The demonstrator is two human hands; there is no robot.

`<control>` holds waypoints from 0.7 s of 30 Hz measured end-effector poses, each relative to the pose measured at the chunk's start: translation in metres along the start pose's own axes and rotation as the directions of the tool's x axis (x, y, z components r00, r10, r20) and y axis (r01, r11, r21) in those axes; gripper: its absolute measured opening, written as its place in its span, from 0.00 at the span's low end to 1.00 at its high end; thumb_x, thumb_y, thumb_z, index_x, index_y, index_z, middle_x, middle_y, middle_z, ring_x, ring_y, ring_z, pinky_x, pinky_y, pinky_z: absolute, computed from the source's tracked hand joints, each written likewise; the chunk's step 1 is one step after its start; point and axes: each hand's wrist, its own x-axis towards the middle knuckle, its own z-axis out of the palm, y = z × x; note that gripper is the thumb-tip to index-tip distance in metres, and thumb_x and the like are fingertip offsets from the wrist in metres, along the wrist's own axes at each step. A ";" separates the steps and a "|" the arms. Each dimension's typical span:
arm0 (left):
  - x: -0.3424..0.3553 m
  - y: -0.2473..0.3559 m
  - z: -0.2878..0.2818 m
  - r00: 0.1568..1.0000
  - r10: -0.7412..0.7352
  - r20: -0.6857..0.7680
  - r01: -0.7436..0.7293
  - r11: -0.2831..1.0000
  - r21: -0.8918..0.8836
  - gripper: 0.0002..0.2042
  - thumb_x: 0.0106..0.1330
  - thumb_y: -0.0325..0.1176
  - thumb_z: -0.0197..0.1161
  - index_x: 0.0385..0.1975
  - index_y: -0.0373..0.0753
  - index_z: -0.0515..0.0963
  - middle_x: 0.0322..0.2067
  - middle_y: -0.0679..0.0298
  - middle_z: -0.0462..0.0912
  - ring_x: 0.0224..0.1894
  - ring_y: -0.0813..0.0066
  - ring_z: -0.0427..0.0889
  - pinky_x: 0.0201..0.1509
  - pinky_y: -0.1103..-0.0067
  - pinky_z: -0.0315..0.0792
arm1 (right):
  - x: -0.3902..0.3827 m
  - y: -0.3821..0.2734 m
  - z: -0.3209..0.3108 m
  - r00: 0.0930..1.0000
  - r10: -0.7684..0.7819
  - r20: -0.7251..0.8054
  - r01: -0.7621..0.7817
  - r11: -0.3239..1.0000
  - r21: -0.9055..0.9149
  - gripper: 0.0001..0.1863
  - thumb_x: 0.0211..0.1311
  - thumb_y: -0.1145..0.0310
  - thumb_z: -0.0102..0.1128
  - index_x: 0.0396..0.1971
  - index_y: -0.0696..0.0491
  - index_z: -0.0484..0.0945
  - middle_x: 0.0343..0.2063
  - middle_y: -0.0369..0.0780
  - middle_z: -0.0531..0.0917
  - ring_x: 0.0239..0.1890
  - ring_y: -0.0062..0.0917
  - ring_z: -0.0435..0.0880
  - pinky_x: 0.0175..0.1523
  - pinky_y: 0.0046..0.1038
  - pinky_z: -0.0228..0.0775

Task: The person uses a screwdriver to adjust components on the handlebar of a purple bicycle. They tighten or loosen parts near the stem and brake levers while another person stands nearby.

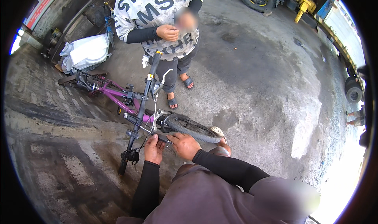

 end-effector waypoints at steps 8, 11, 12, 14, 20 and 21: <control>0.001 0.005 0.004 0.998 0.048 -0.050 -0.043 0.995 0.087 0.08 0.70 0.35 0.73 0.36 0.46 0.78 0.32 0.71 0.84 0.34 0.79 0.83 0.42 0.77 0.79 | -0.012 -0.002 0.011 0.987 0.160 0.022 -0.161 0.955 0.248 0.22 0.66 0.71 0.65 0.60 0.54 0.79 0.51 0.47 0.82 0.48 0.45 0.85 0.54 0.41 0.79; 0.004 0.004 0.008 0.999 0.023 -0.041 -0.021 0.999 0.050 0.05 0.72 0.32 0.70 0.40 0.42 0.80 0.36 0.67 0.87 0.39 0.74 0.87 0.47 0.74 0.81 | -0.011 -0.008 0.008 0.863 0.502 0.054 -0.467 0.753 0.463 0.22 0.68 0.70 0.64 0.61 0.56 0.77 0.51 0.47 0.83 0.51 0.39 0.85 0.56 0.40 0.78; 0.005 0.004 0.008 1.000 0.018 0.010 -0.017 1.000 -0.018 0.04 0.73 0.31 0.68 0.41 0.42 0.80 0.38 0.66 0.87 0.42 0.72 0.87 0.50 0.72 0.81 | -0.011 -0.007 0.007 0.760 0.642 0.101 -0.583 0.604 0.543 0.22 0.70 0.70 0.63 0.62 0.57 0.76 0.50 0.47 0.83 0.52 0.36 0.84 0.57 0.40 0.78; 0.002 0.005 0.007 0.993 0.017 0.117 0.001 0.989 -0.149 0.04 0.75 0.29 0.65 0.45 0.40 0.80 0.42 0.63 0.87 0.48 0.67 0.87 0.56 0.69 0.81 | -0.012 0.022 0.006 0.617 0.485 0.619 -0.672 -0.085 0.736 0.23 0.73 0.67 0.62 0.63 0.59 0.74 0.52 0.47 0.83 0.53 0.33 0.84 0.56 0.40 0.78; 0.007 -0.005 -0.004 0.975 0.035 0.221 0.025 0.964 -0.265 0.10 0.76 0.27 0.62 0.54 0.40 0.80 0.53 0.61 0.85 0.58 0.65 0.84 0.64 0.67 0.78 | 0.016 -0.011 0.003 0.809 0.410 0.421 -0.491 0.865 0.102 0.18 0.71 0.64 0.63 0.56 0.55 0.81 0.37 0.45 0.86 0.37 0.40 0.87 0.46 0.40 0.80; 0.001 0.000 0.002 0.973 0.033 0.228 0.030 0.964 -0.265 0.10 0.76 0.27 0.62 0.54 0.40 0.80 0.53 0.61 0.85 0.59 0.65 0.83 0.64 0.68 0.78 | 0.015 -0.010 0.004 0.913 0.293 0.282 -0.323 0.944 0.066 0.19 0.69 0.64 0.64 0.56 0.55 0.81 0.38 0.45 0.85 0.38 0.41 0.87 0.46 0.41 0.80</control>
